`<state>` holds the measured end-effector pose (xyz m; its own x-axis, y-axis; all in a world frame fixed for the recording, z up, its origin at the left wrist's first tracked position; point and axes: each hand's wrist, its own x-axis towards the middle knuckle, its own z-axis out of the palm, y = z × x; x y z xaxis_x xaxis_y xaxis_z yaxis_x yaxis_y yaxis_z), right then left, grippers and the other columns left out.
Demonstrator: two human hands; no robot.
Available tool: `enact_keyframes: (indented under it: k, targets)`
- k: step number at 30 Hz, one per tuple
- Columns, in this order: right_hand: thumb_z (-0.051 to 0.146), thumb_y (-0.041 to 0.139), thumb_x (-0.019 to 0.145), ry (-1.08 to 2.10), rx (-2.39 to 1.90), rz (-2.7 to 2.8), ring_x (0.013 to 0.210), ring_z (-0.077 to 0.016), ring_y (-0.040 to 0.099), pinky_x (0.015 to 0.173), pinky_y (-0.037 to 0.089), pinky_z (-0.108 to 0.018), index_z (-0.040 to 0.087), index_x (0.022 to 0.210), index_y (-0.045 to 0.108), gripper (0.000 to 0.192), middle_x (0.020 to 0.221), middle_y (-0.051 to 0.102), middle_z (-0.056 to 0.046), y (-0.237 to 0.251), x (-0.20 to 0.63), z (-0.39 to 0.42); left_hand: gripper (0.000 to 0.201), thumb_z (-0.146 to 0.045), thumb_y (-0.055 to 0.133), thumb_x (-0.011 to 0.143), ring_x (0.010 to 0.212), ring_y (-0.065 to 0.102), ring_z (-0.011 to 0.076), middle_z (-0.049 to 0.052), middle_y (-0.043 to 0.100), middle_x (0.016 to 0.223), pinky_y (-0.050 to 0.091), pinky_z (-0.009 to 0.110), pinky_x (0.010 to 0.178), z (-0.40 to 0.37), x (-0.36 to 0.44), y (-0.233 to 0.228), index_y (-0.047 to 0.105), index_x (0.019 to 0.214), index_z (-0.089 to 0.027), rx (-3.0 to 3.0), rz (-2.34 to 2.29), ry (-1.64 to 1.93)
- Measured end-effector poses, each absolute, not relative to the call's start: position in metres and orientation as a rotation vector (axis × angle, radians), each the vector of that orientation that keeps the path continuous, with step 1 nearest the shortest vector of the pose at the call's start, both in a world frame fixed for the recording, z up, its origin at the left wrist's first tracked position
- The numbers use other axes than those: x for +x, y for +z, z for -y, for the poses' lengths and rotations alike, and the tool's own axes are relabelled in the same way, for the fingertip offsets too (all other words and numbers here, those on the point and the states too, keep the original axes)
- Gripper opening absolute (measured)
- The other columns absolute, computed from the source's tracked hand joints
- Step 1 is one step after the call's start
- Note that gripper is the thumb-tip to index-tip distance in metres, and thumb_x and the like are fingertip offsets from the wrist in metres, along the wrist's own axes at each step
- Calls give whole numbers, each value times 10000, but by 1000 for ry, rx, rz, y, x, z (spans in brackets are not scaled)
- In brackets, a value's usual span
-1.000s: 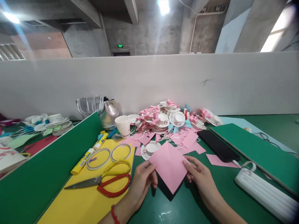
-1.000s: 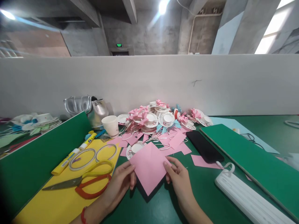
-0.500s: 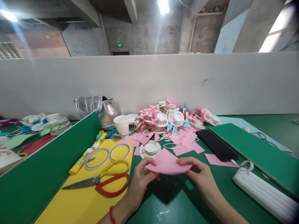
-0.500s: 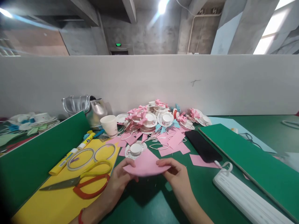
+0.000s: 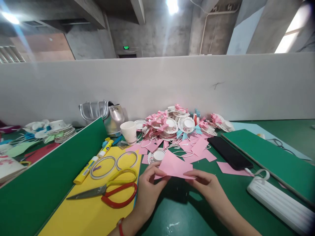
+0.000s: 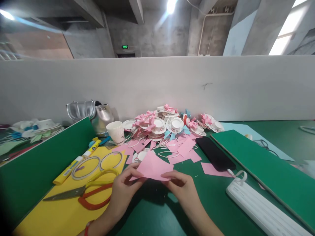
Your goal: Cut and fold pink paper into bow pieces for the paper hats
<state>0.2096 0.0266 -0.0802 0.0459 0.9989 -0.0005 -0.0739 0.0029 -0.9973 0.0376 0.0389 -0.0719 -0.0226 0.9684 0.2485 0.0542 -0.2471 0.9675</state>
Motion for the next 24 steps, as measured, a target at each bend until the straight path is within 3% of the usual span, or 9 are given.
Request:
enact_keyframes:
  k: [6,10,14,20,24]
  targets:
    - [315,678,647,1303,-1104,1049,739,-192,605,728,465,-292,166,671,708,153,694,679,-51,-81,210,-24,98,-160,702,573,670,584,164,28,646,685,452,241,628,-46,34,-59,638,645,-143,1485,-1038,1116]
    - [293,683,640,1291,-1086,1054,732,-178,602,709,459,-269,178,647,698,116,714,680,-39,-76,207,-22,119,-211,670,637,689,609,168,46,688,719,463,255,665,-48,32,-52,685,725,-132,1361,-1008,994]
    - [299,689,624,1179,-1159,1104,668,-170,595,636,457,-247,171,567,670,142,658,673,-24,-69,205,-21,143,-262,650,665,622,602,157,32,691,650,457,229,596,-42,37,-42,692,637,-129,1287,-1119,1031]
    - [345,708,577,1030,-1303,1027,544,-167,578,534,452,-255,163,478,608,229,509,624,-13,-64,200,-16,187,-225,686,620,497,543,102,-37,592,491,412,170,469,-35,45,-35,588,487,-136,1177,-1193,1169]
    - [330,715,581,990,-1271,965,517,-148,571,497,444,-235,196,492,454,307,467,559,28,-63,195,-16,229,-156,703,583,463,534,76,-88,526,464,410,142,453,-39,52,-31,475,560,-161,1112,-1150,1326]
